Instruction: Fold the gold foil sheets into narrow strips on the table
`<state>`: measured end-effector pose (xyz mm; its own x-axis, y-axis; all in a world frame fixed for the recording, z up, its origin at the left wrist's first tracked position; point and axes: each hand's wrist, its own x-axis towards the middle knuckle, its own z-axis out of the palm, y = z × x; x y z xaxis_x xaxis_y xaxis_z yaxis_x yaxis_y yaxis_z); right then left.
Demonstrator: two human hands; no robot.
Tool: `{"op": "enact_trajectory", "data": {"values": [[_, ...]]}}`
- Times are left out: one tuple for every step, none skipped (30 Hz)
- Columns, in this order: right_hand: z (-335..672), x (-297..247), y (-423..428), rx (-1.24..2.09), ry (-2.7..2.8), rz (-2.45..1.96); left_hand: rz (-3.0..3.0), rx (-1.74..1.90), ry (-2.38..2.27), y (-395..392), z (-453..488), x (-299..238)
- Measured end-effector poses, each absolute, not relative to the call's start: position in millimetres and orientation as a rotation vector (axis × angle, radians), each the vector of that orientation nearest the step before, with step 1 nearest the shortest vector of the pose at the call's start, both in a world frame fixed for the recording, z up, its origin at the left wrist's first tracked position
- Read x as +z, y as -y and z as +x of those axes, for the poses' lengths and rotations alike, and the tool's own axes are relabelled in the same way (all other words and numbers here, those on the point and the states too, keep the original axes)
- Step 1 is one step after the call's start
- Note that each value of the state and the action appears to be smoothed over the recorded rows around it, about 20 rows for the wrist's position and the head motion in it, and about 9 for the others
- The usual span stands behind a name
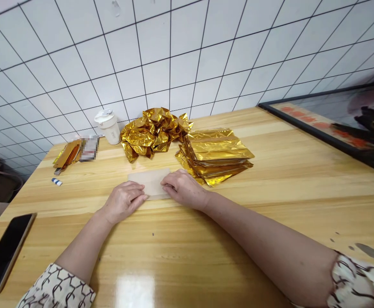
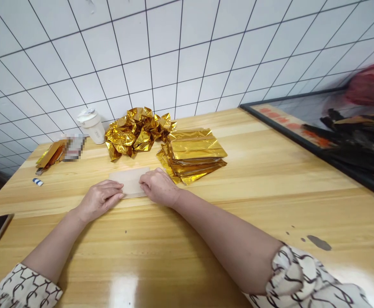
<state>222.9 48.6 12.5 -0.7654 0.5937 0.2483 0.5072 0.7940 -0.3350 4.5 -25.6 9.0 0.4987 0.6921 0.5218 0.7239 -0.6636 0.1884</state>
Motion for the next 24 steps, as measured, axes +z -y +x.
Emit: {"op": "enact_trajectory", "data": {"values": [[223, 13, -49, 0.370, 2.636, -0.850, -2.662, -0.934, 1.288, 25, 3, 8], [223, 13, -49, 0.382, 2.631, -0.860, -2.648, -0.979, 1.319, 24, 1, 7], [222, 13, -49, 0.393, 2.628, -0.869, -2.633, -1.023, 1.356, 24, -1, 6], [222, 14, -49, 0.404, 2.624, -0.878, -2.620, -1.062, 1.399, 23, -3, 4], [222, 14, -49, 0.413, 2.621, -0.886, -2.609, -1.093, 1.447, 22, -5, 3], [222, 14, -50, 0.422, 2.619, -0.893, -2.603, -1.117, 1.498, 21, -7, 1], [223, 14, -50, 0.430, 2.617, -0.897, -2.599, -1.132, 1.552, 21, -8, 0], [223, 15, -50, 0.440, 2.617, -0.899, -2.596, -1.142, 1.605, 20, -10, -2], [223, 15, -50, 0.447, 2.616, -0.903, -2.590, -1.150, 1.655, 19, -12, -3], [223, 16, -51, 0.455, 2.616, -0.909, -2.580, -1.158, 1.702, 18, -13, -4], [224, 16, -51, 0.463, 2.616, -0.913, -2.568, -1.163, 1.747, 18, -15, -5], [224, 17, -51, 0.470, 2.618, -0.917, -2.554, -1.167, 1.789, 17, -16, -6], [224, 17, -52, 0.476, 2.619, -0.919, -2.540, -1.168, 1.829, 17, -17, -6], [225, 17, -53, 0.482, 2.619, -0.918, -2.531, -1.167, 1.864, 16, -19, -7], [225, 18, -54, 0.488, 2.620, -0.915, -2.529, -1.165, 1.892, 16, -20, -7], [226, 18, -55, 0.495, 2.618, -0.912, -2.532, -1.163, 1.911, 16, -21, -7], [226, 18, -56, 0.503, 2.616, -0.909, -2.538, -1.163, 1.923, 16, -22, -7], [226, 18, -57, 0.510, 2.613, -0.909, -2.548, -1.163, 1.931, 16, -23, -7], [227, 18, -58, 0.518, 2.614, -0.909, -2.558, -1.161, 1.935, 16, -24, -6], [227, 18, -58, 0.524, 2.616, -0.912, -2.566, -1.159, 1.939, 16, -25, -6], [228, 19, -59, 0.530, 2.620, -0.916, -2.572, -1.156, 1.942, 16, -25, -5], [228, 19, -60, 0.537, 2.625, -0.923, -2.577, -1.153, 1.945, 16, -26, -4], [229, 20, -60, 0.545, 2.630, -0.930, -2.583, -1.149, 1.945, 16, -26, -3], [229, 20, -61, 0.554, 2.633, -0.935, -2.589, -1.144, 1.942, 16, -26, -3]]}}
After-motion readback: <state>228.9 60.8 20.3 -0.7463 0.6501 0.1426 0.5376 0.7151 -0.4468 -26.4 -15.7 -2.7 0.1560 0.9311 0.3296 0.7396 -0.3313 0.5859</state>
